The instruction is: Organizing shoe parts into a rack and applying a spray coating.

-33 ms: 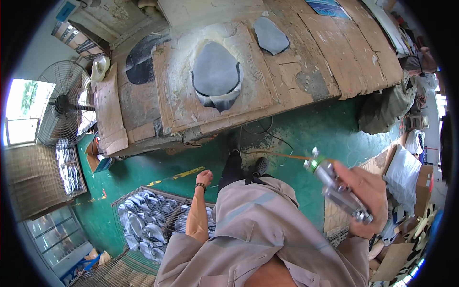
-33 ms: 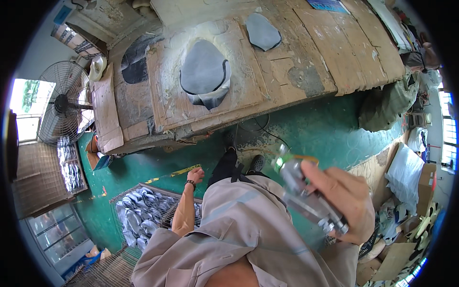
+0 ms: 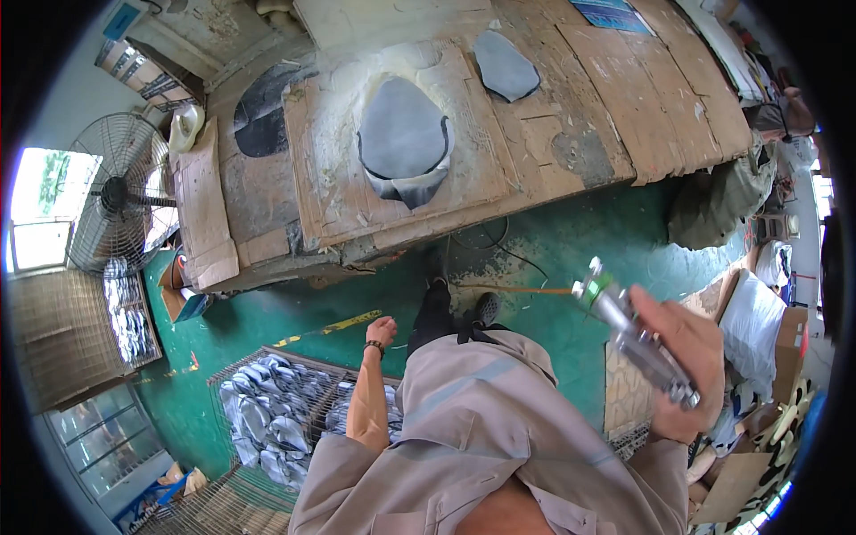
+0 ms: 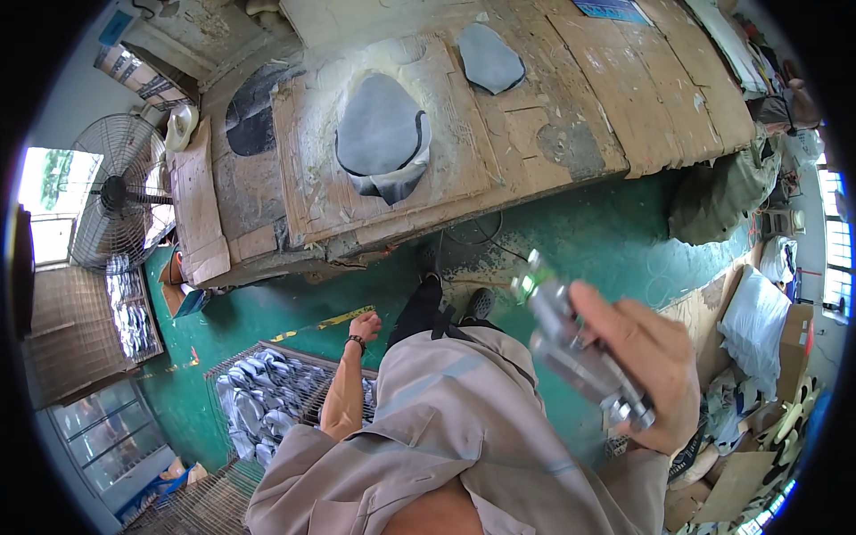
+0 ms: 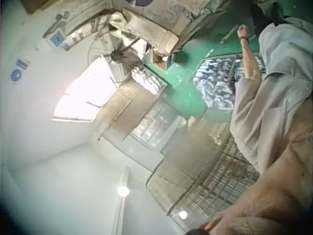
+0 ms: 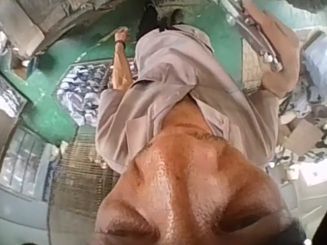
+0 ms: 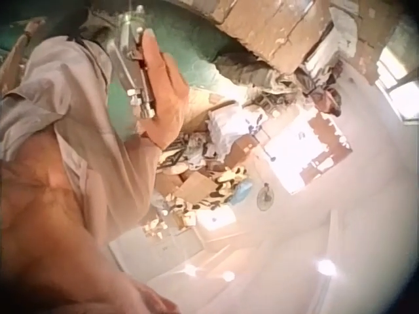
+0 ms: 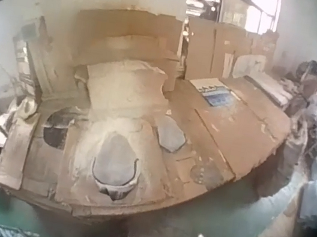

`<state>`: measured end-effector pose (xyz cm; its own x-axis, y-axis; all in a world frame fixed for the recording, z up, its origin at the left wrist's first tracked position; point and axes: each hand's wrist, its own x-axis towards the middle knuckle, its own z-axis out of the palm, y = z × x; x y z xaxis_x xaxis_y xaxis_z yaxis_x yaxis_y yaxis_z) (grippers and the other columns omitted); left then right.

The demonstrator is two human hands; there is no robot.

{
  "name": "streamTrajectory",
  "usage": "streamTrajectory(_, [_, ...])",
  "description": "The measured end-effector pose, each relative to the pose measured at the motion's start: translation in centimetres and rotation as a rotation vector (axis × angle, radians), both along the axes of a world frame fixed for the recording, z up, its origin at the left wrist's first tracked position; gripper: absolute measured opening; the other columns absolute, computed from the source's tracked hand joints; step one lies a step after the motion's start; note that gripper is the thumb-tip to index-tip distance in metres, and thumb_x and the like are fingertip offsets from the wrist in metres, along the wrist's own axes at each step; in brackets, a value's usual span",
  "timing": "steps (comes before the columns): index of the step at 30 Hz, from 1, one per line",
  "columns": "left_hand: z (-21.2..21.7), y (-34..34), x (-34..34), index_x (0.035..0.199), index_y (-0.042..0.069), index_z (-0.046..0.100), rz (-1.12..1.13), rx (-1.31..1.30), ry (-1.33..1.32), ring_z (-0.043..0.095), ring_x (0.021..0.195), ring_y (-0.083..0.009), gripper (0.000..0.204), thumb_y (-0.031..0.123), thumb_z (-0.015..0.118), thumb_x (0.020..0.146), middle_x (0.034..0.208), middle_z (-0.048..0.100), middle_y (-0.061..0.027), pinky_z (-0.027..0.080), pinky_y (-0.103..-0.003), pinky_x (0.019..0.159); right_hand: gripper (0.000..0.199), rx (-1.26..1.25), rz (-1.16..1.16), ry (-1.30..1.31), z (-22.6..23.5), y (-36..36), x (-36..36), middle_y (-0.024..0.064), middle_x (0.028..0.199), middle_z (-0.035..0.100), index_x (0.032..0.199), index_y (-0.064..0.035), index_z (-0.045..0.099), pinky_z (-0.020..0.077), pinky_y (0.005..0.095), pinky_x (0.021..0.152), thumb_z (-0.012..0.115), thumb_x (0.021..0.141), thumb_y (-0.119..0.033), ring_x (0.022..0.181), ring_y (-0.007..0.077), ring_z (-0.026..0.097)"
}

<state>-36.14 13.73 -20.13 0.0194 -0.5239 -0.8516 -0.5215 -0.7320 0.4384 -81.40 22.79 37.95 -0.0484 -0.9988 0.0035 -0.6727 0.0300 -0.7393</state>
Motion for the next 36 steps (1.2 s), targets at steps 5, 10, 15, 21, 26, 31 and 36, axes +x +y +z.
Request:
streamTrajectory(5, [-1.5, 1.3, 0.8, 0.129, 0.010, 0.067, -0.001, 0.033, -0.017, 0.072, 0.086, -0.0163, 0.037, 0.028, 0.065, 0.097, 0.102, 0.075, -0.0032, 0.060, -0.036, 0.073, 0.056, -0.020, -0.421, 0.019, 0.5, -1.7, 2.0, 0.0138, 0.094, 0.068, 0.127, 0.0015, 0.070, 0.0465, 0.0314, 0.076, 0.074, 0.072, -0.012, 0.082, 0.0248, 0.062])
streamTrajectory(10, [-2.1, 3.2, 1.0, 0.125, 0.011, 0.069, -0.012, 0.100, -0.049, 0.073, 0.087, -0.0181, 0.034, 0.028, 0.067, 0.096, 0.102, 0.076, -0.0030, 0.059, -0.039, 0.073, 0.058, 0.014, -0.410, 0.008, 0.4, -1.2, 1.9, 0.0150, 0.095, 0.068, 0.127, 0.0018, 0.069, 0.0464, 0.0325, 0.076, 0.075, 0.073, -0.015, 0.081, 0.0256, 0.062])
streamTrajectory(15, [-1.8, 4.0, 0.0, 0.118, 0.011, 0.074, 0.021, 0.076, -0.057, 0.074, 0.084, -0.0169, 0.030, 0.027, 0.070, 0.092, 0.097, 0.077, -0.0037, 0.060, -0.036, 0.070, 0.053, 0.011, -0.086, 0.112, 0.2, 0.2, 0.1, 0.0155, 0.090, 0.068, 0.122, 0.0021, 0.072, 0.0455, 0.0320, 0.070, 0.071, 0.077, -0.025, 0.074, 0.0252, 0.061])
streamTrajectory(21, [-0.7, -0.6, -2.3, 0.118, 0.008, 0.073, -0.153, -0.589, -0.062, 0.067, 0.076, -0.0107, 0.029, 0.023, 0.073, 0.093, 0.090, 0.074, -0.0032, 0.054, -0.027, 0.067, 0.054, -0.175, -0.097, 0.109, -0.3, 0.6, -0.6, 0.0102, 0.076, 0.062, 0.123, 0.0029, 0.070, 0.0448, 0.0310, 0.059, 0.073, 0.073, -0.018, 0.064, 0.0208, 0.060])
streamTrajectory(26, [12.4, -11.9, -13.6, 0.118, 0.007, 0.072, -0.123, -1.032, -0.033, 0.068, 0.093, -0.0142, 0.025, 0.019, 0.070, 0.096, 0.102, 0.075, -0.0091, 0.054, -0.030, 0.084, 0.052, -0.137, -0.436, 0.050, -0.5, 1.5, 0.0, 0.0128, 0.079, 0.065, 0.115, 0.0037, 0.075, 0.0430, 0.0299, 0.068, 0.064, 0.077, -0.030, 0.070, 0.0221, 0.061])
streamTrajectory(31, [23.3, -23.5, -19.7, 0.126, 0.011, 0.069, -0.380, -1.570, -0.076, 0.056, 0.130, -0.0317, 0.041, 0.016, 0.075, 0.085, 0.132, 0.066, -0.0125, 0.043, -0.043, 0.108, 0.061, -0.114, -0.428, 0.137, -0.3, 4.0, -0.8, 0.0149, 0.082, 0.065, 0.118, 0.0039, 0.074, 0.0444, 0.0317, 0.071, 0.059, 0.077, -0.038, 0.071, 0.0237, 0.061])
streamTrajectory(36, [22.4, -28.9, -19.5, 0.118, 0.021, 0.076, -0.630, -1.537, -0.416, 0.048, 0.138, -0.0304, 0.042, 0.025, 0.082, 0.077, 0.136, 0.064, -0.0069, 0.039, -0.046, 0.112, 0.056, -0.015, -0.301, 0.109, 0.6, 6.5, -2.9, 0.0171, 0.089, 0.066, 0.121, 0.0059, 0.071, 0.0473, 0.0315, 0.073, 0.062, 0.075, -0.024, 0.077, 0.0247, 0.063])
